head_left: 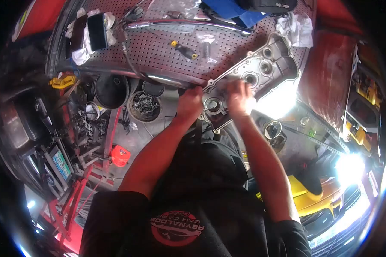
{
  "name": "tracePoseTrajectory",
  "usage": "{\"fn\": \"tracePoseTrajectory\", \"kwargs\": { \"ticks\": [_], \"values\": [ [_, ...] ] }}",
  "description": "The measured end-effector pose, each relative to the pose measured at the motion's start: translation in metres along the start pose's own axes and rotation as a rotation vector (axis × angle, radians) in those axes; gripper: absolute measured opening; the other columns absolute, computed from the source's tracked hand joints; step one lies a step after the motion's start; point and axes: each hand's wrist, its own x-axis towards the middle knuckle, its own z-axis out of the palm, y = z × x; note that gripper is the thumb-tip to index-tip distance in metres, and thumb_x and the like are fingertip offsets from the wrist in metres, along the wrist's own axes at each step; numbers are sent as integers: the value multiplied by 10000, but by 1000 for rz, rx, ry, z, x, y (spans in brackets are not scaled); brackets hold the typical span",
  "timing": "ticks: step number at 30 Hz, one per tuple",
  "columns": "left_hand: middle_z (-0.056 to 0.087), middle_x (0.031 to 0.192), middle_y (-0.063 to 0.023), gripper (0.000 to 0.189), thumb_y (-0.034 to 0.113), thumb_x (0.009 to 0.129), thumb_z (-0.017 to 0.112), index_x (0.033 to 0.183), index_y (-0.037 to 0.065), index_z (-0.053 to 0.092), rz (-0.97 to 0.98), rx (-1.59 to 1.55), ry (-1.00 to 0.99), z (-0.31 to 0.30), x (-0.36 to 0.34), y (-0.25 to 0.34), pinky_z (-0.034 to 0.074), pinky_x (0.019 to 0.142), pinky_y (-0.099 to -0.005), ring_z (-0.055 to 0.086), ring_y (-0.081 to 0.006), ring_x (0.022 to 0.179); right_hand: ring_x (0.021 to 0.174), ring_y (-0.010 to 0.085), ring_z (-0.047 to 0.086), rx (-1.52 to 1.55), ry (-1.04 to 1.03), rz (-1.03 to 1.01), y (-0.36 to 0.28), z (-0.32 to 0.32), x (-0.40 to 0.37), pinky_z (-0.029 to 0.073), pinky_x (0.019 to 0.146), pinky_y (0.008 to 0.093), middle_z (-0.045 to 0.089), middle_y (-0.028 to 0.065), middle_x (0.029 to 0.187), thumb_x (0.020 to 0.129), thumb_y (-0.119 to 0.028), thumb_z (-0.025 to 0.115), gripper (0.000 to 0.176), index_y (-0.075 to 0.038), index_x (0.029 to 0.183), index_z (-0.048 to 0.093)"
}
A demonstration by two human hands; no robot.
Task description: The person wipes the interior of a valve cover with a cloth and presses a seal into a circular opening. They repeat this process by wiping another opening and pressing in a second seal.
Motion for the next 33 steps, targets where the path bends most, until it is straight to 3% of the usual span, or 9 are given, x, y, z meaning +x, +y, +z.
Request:
{"fn": "tracePoseTrajectory", "kwargs": {
  "ticks": [4, 7, 9, 11, 15, 18, 22, 28, 33],
  "values": [
    [705, 954, -183, 288, 133, 917, 600, 1182, 20, 606, -76, -31, -209, -25, 6, 12, 520, 838, -525, 665, -401, 937, 1030, 303, 608, 362, -192, -94, -38, -30, -33, 558, 848, 420, 629, 51, 1088, 739, -128, 755, 350, -171, 1086, 734],
    [669, 1120, -193, 480, 166, 915, 641, 1359, 15, 539, 222, 71, 198, -44, 5, 24, 441, 966, -527, 599, -397, 1100, 998, 313, 646, 770, 12, -35, -36, -77, -53, 560, 850, 407, 664, 100, 1129, 775, -125, 778, 322, -117, 1090, 717],
    [582, 1313, -196, 572, 257, 943, 674, 1421, 2, 491, 296, -256, 182, -85, -3, 64, 389, 1038, -529, 534, -387, 1219, 970, 273, 665, 1021, 47, 350, -35, -89, -83, 548, 864, 369, 678, 102, 1125, 876, -121, 711, 263, -72, 1135, 696],
    [510, 1454, -196, 610, 344, 929, 723, 1413, 30, 525, 313, -488, -191, -106, -25, 103, 368, 1134, -474, 493, -387, 1315, 979, 229, 669, 2146, 33, 941, -24, -83, -105, 539, 873, 345, 678, 96, 1137, 1013, -220, 566, 290, -44, 1230, 642],
    [544, 1435, -194, 573, 206, 867, 772, 1394, 87, 581, 402, -534, -421, -74, -47, 118, 420, 1105, -437, 523, -376, 1318, 1255, 222, 543, 2810, -92, 939, -19, -108, -110, 429, 1078, 403, 587, 100, 1335, 1081, -423, 402, 529, -35, 1435, 461],
    [615, 1305, -188, 565, 113, 787, 793, 1326, 81, 625, 484, -244, -312, -80, -35, 106, 496, 1016, -458, 597, -382, 1181, 1325, 237, 498, 1843, -363, 766, -9, -107, -132, 380, 1122, 398, 562, 118, 1406, 1016, -338, 631, 548, -27, 1446, 494],
    [580, 1215, -186, 849, 74, 712, 795, 1480, 48, 434, 584, 199, -174, -87, 35, 120, 563, 875, -446, 580, -385, 1066, 1271, 285, 546, 1562, 243, 1000, 32, -64, -75, 403, 1100, 404, 559, 192, 1394, 974, -408, 689, 735, 37, 1490, 413],
    [574, 1217, -164, 469, 188, 884, 584, 1314, 1, 565, 552, 665, -253, -22, 68, 130, 581, 794, -404, 544, -322, 1105, 1288, 456, 510, 896, 398, 1099, 52, 40, 2, 425, 1071, 474, 490, 349, 1405, 966, -370, 682, 728, 73, 1467, 396],
    [586, 1120, -112, 336, 270, 839, 603, 1094, 71, 695, 1336, 553, -323, -28, 85, 107, 522, 760, -457, 551, -284, 1063, 1251, 526, 495, 1037, 363, 1134, 54, 15, 2, 425, 1052, 503, 474, 371, 1386, 984, -245, 636, 540, 88, 1373, 462]
  ]
}}
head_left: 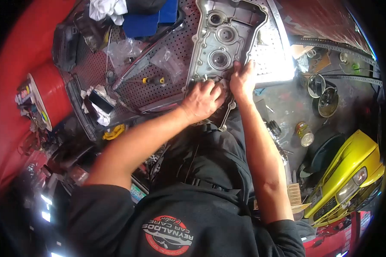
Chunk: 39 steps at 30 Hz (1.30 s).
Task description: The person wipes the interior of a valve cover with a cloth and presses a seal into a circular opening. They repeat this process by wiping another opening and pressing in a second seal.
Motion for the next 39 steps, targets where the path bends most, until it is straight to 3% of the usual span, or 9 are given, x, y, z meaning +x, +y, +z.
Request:
{"fn": "tracePoseTrajectory", "kwargs": {
  "ticks": [3, 6, 12, 20, 24, 28, 35, 38, 39],
  "values": [
    [611, 1037, -79, 224, 281, 822, 618, 924, 115, 729, 303, -36, -11, -3, 9, -28, 540, 714, -461, 577, -281, 987, 1160, 525, 528, -29, 153, -114, 3, 6, -2, 442, 993, 515, 518, 345, 1293, 970, -207, 643, 450, 92, 1275, 500],
    [611, 1053, -103, 221, 273, 823, 626, 925, 102, 724, 181, 23, -192, -7, 14, -20, 558, 632, -438, 576, -314, 975, 1040, 520, 550, 74, 108, -114, 2, 3, -4, 456, 909, 527, 537, 319, 1176, 958, -170, 641, 354, 84, 1169, 515],
    [633, 976, -196, 293, 190, 921, 570, 1106, -32, 616, -552, 60, -337, -14, 37, -5, 596, 585, -381, 673, -325, 809, 1006, 516, 557, 78, 56, -75, -2, -5, -2, 458, 874, 520, 540, 298, 1158, 951, -135, 637, 293, 59, 1137, 521],
    [641, 1023, -277, 338, 162, 919, 595, 1158, -76, 588, -937, -205, -610, 4, 12, 57, 606, 751, -493, 717, -417, 882, 998, 492, 577, 91, 104, -41, -7, 0, -5, 468, 870, 511, 542, 262, 1149, 941, -138, 660, 305, 53, 1143, 534],
    [620, 1042, -187, 431, 194, 879, 683, 1284, 90, 576, -921, -367, -406, -11, -11, 65, 576, 751, -543, 669, -416, 962, 988, 498, 580, 100, 161, -96, -2, 4, -2, 472, 874, 516, 543, 259, 1163, 942, -144, 655, 311, 51, 1151, 533],
    [570, 1159, -162, 417, 81, 843, 676, 1242, 71, 554, -821, -186, 87, -21, 38, 17, 564, 781, -500, 587, -390, 1069, 1021, 507, 571, 122, 85, -38, -11, -5, -2, 471, 899, 502, 543, 274, 1182, 937, -141, 649, 302, 50, 1140, 531],
    [541, 1234, -194, 311, 106, 750, 702, 1050, 58, 633, -500, -359, -287, -20, -12, 47, 553, 837, -565, 602, -450, 1075, 1097, 494, 550, 58, 61, -62, 3, 1, 1, 459, 951, 506, 516, 292, 1251, 924, -150, 661, 421, 55, 1259, 513],
    [641, 1180, -134, 383, 124, 758, 735, 1128, 72, 651, -602, -627, -750, -70, -22, 25, 545, 903, -464, 644, -342, 1120, 1196, 500, 508, -4, 144, -138, -2, -5, -4, 435, 1026, 498, 474, 301, 1350, 914, -137, 670, 609, 65, 1425, 406],
    [651, 1175, -137, 395, 138, 767, 743, 1146, 72, 652, -668, -678, -610, -77, -32, 19, 545, 907, -453, 649, -338, 1114, 1357, 487, 413, -103, 231, -276, -11, -12, -11, 358, 1126, 547, 403, 298, 1474, 924, -203, 664, 729, 44, 1513, 312]
  ]
}}
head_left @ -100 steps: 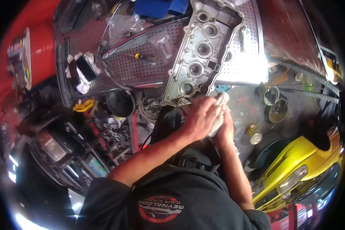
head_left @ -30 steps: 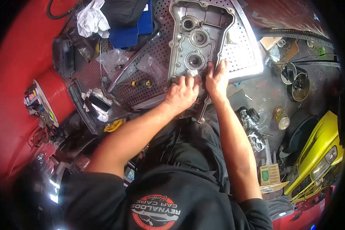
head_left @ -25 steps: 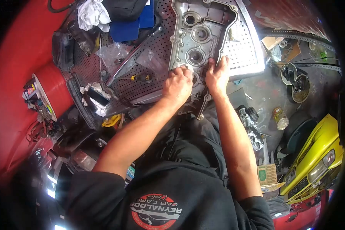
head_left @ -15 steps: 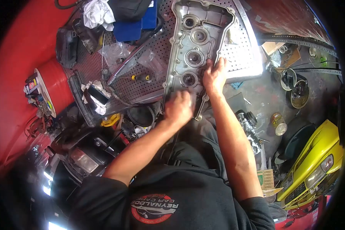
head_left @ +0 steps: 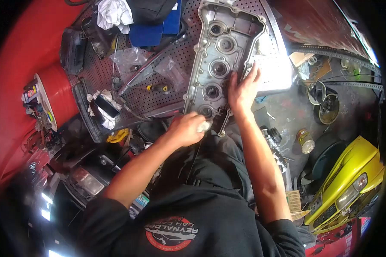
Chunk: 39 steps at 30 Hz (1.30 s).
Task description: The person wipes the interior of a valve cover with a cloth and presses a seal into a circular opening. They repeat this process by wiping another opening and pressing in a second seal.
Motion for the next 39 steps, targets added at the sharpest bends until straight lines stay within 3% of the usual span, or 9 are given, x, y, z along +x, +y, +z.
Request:
{"fn": "tracePoseTrajectory", "kwargs": {
  "ticks": [6, 10, 12, 16, 19, 21, 27, 31, 39],
  "values": [
    [693, 1198, -203, 518, 204, 850, 761, 1309, 24, 601, -135, -398, 557, -11, -5, -42, 534, 941, -383, 696, -339, 1060, 1539, 416, 172, -708, -579, -502, -36, -1, -29, 102, 1240, 600, 242, 226, 1647, 987, -339, 508, 663, -2, 1537, 356],
    [592, 1328, -131, 514, 78, 789, 709, 1292, 78, 601, 250, -43, 870, -40, 31, -27, 446, 1057, -462, 558, -353, 1229, 1502, 386, 294, -503, -858, -935, -15, -26, -86, 273, 1215, 553, 336, 225, 1601, 912, -229, 558, 550, 29, 1397, 538],
    [558, 1364, -114, 483, 79, 828, 658, 1306, 98, 596, 331, 204, 777, -38, 68, -11, 408, 1076, -525, 480, -343, 1318, 1474, 379, 362, -218, -1090, -801, -12, -57, -106, 285, 1221, 534, 447, 202, 1545, 903, -179, 541, 462, -43, 1338, 616],
    [507, 1423, -136, 480, 216, 946, 538, 1407, 82, 550, 343, 509, 691, -29, 133, 14, 399, 1044, -569, 440, -329, 1344, 1241, 438, 507, -159, -534, -366, -33, -76, -82, 396, 1077, 537, 532, 229, 1360, 748, -65, 746, 614, -45, 1333, 559],
    [545, 1366, -154, 489, 261, 962, 508, 1406, 61, 548, 112, 467, 701, -8, 139, 30, 448, 919, -529, 502, -319, 1206, 1192, 469, 546, -18, -291, 131, -13, -41, -64, 479, 990, 471, 538, 308, 1333, 896, -99, 670, 773, -57, 1564, 282],
    [548, 1354, -153, 470, 265, 954, 526, 1374, 59, 569, 48, 388, 689, 6, 127, 35, 455, 900, -512, 505, -322, 1191, 1105, 492, 616, -5, -558, 515, -10, -28, -48, 516, 924, 478, 567, 366, 1290, 961, -143, 597, 833, -57, 1618, 92],
    [569, 1264, -167, 367, 118, 862, 640, 1224, 57, 664, 312, 146, 61, 13, 48, -11, 516, 954, -459, 557, -346, 1142, 1260, 486, 535, 137, -496, 182, 17, -29, -65, 480, 1033, 456, 438, 357, 1452, 922, -86, 605, 933, -51, 1623, -9],
    [547, 1359, -191, 537, 76, 905, 569, 1437, 131, 527, 431, 74, 798, -65, 130, 31, 486, 1004, -516, 531, -409, 1222, 990, 314, 588, 189, -558, 226, 27, -33, -69, 531, 867, 401, 468, 255, 1380, 878, -22, 672, 1003, -115, 1638, 25],
    [532, 1404, -64, 342, 266, 972, 524, 1270, 116, 606, 341, 462, 710, -2, 136, 24, 416, 950, -503, 498, -273, 1245, 810, 187, 619, 358, -483, 363, 36, -32, -64, 545, 771, 315, 550, 84, 957, 842, 113, 626, 861, -162, 1602, 328]
  ]
}}
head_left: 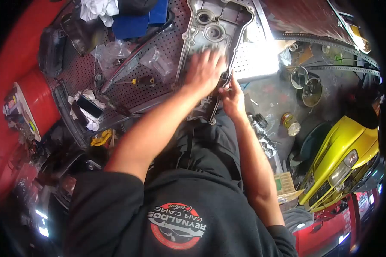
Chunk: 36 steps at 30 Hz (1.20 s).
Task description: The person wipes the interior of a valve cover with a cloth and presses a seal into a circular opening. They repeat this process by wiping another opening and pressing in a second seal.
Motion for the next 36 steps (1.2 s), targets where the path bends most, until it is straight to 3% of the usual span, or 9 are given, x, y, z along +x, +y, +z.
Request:
{"fn": "tracePoseTrajectory", "kwargs": {
  "ticks": [2, 4, 8, 14, 19, 21, 25, 28, 36],
  "values": [
    [540, 1373, -83, 402, 221, 927, 555, 1314, 116, 591, -106, -39, -97, 3, -59, 13, 439, 927, -500, 514, -276, 1209, 828, 189, 626, 36, 22, 76, -10, 3, -2, 548, 791, 320, 553, 83, 980, 794, 155, 583, 907, -178, 1600, 336],
    [571, 1328, -97, 403, 203, 873, 601, 1261, 100, 622, -28, -80, -208, -10, -103, 23, 452, 955, -511, 538, -299, 1176, 750, 57, 503, 122, 23, 8, -11, 5, -2, 472, 690, 202, 511, -28, 912, 917, 91, 643, 800, -148, 1607, 317],
    [593, 1256, -126, 471, 144, 767, 679, 1232, 85, 636, -74, -439, -541, -31, -115, 0, 476, 974, -489, 565, -365, 1124, 759, 65, 499, 105, 14, 12, -15, 3, -7, 473, 699, 207, 501, -35, 835, 912, 70, 676, 817, -169, 1608, 321],
    [626, 1215, -123, 423, 149, 847, 645, 1269, 111, 628, 6, -15, 43, -65, -32, -1, 449, 943, -515, 533, -300, 1210, 724, 77, 507, 164, -39, 96, -13, -4, 3, 483, 686, 226, 532, -35, 801, 907, 27, 685, 796, -171, 1598, 343],
    [562, 1382, -162, 520, 178, 886, 593, 1386, 36, 570, 164, 623, -410, -21, 24, -16, 377, 1033, -457, 531, -303, 1224, 730, 124, 572, 10, 51, 71, -13, -1, 2, 504, 746, 287, 612, 23, 800, 875, -82, 756, 705, -125, 1519, 470],
    [563, 1380, -185, 505, 184, 914, 579, 1388, 10, 570, 130, 719, -338, -17, -32, -5, 402, 1009, -463, 536, -303, 1230, 739, 149, 587, 38, 74, 144, -9, 2, 1, 508, 769, 309, 627, 44, 811, 859, -111, 770, 651, -103, 1466, 534],
    [644, 1338, -176, 383, 265, 900, 600, 1136, 9, 757, -174, 494, -973, 14, -126, 49, 469, 697, -532, 465, -402, 1287, 770, 191, 615, 49, 118, 105, -4, 7, 2, 509, 774, 333, 652, 77, 832, 850, -128, 778, 537, -52, 1354, 611],
    [737, 1101, -205, 287, 216, 841, 621, 1007, 42, 779, -292, 95, -820, -41, -117, 38, 550, 741, -530, 633, -377, 1140, 794, 236, 641, -41, 151, 81, -20, 7, -7, 513, 792, 357, 669, 112, 859, 851, -133, 773, 526, -36, 1343, 613],
    [738, 1024, -220, 377, 239, 762, 660, 1028, -16, 740, -482, -637, -678, -39, -116, 6, 557, 837, -424, 726, -330, 931, 858, 293, 707, -150, 81, -13, -32, -10, -3, 531, 808, 390, 735, 192, 947, 882, -153, 749, 451, -16, 1297, 641]
  ]
}}
